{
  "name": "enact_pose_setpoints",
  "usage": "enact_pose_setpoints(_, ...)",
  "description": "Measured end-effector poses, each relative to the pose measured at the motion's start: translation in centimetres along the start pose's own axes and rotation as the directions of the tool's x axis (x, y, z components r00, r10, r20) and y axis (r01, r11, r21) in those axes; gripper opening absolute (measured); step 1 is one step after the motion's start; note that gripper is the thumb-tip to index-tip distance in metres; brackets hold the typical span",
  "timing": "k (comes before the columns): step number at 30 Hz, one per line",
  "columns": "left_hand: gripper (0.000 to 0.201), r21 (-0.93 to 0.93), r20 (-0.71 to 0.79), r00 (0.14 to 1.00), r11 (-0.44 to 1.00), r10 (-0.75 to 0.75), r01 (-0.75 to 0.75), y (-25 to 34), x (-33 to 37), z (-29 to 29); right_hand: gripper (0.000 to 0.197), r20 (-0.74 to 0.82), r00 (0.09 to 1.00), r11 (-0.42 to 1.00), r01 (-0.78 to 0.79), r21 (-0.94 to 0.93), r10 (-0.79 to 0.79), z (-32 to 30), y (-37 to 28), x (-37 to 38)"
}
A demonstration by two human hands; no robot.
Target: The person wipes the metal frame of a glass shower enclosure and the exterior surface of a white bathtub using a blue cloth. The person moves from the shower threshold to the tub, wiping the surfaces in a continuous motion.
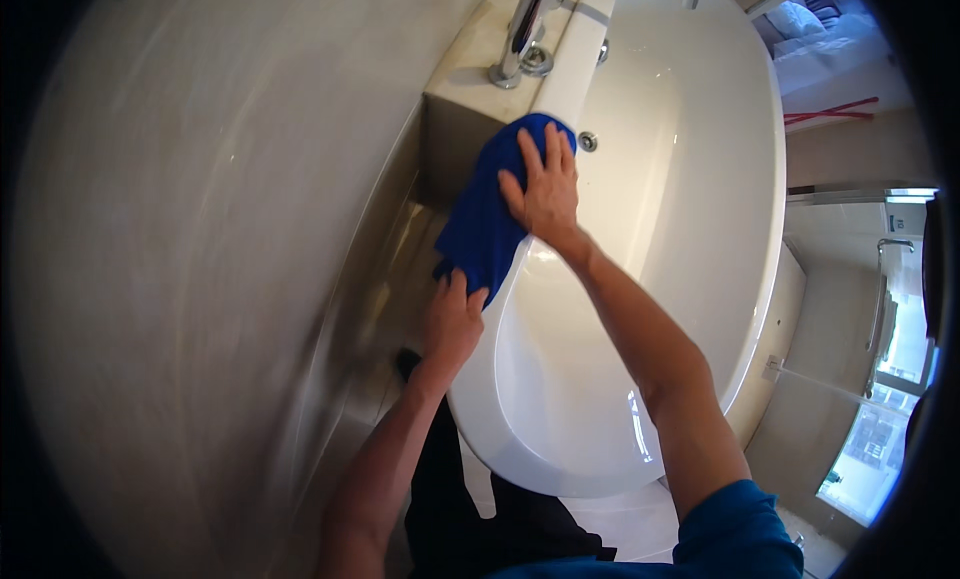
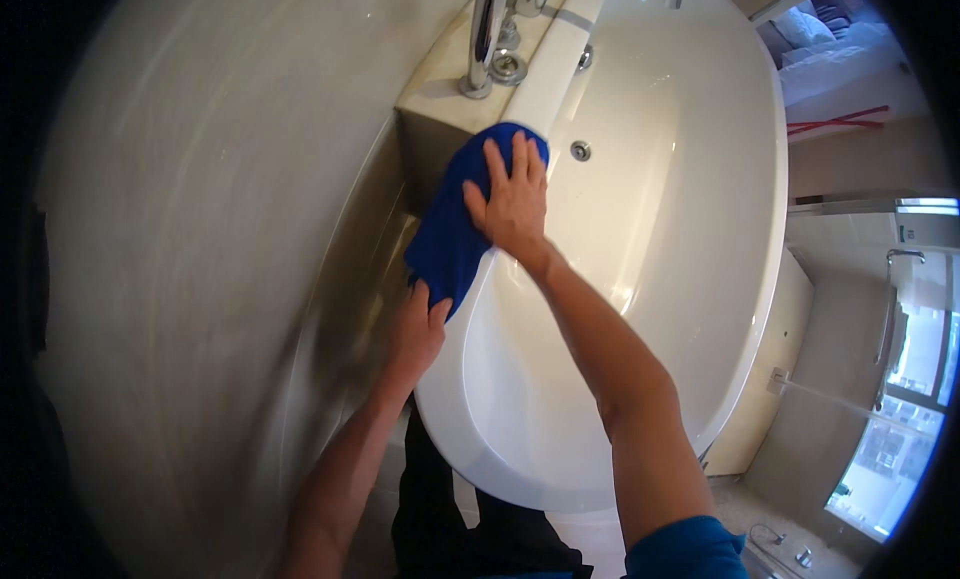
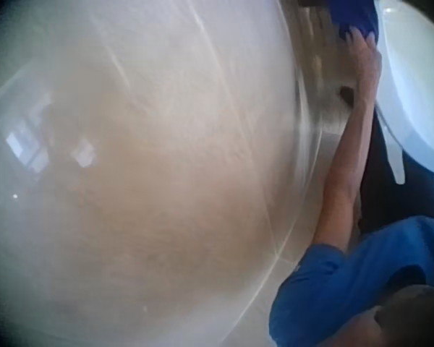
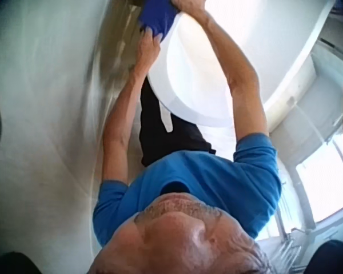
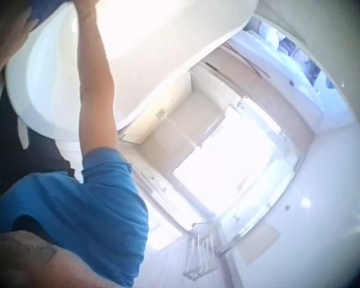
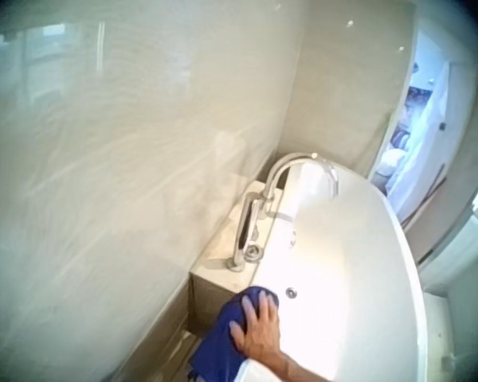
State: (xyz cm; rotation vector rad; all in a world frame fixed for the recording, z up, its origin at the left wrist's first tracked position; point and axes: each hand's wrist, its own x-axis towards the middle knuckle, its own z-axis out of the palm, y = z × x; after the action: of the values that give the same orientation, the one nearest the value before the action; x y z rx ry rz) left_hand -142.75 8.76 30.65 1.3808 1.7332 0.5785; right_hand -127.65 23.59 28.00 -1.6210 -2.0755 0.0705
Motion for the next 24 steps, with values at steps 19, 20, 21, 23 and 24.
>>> enact_pose_setpoints(19,0.029,-0.449,-0.057,0.998,0.892,0.022,-0.045,-5.8,-4.7,1.0,0.043,0.293,0.941,0.979,0.126,0.162,-0.17,-5.4,-6.2,-11.0)
enact_pose_setpoints(20,0.03,-0.493,-0.095,0.995,0.869,-0.001,-0.046,-5.9,-5.7,1.3,0.043,0.326,0.929,0.976,0.118,0.183,-0.173,-5.8,-6.8,-12.0)
enact_pose_setpoints(21,0.03,-0.536,-0.131,0.991,0.843,-0.027,-0.048,-6.0,-6.3,1.5,0.042,0.327,0.928,0.973,0.121,0.194,-0.181,-6.0,-6.7,-11.9)
enact_pose_setpoints(23,0.033,-0.403,0.012,0.99,0.905,-0.139,0.132,-6.6,-5.7,1.4,0.042,0.317,0.93,0.974,0.134,0.183,-0.188,-5.9,-6.5,-11.2)
enact_pose_setpoints(24,0.035,-0.327,0.074,0.977,0.92,-0.201,0.214,-6.5,-5.0,1.2,0.041,0.307,0.935,0.98,0.139,0.146,-0.178,-6.0,-6.8,-10.1)
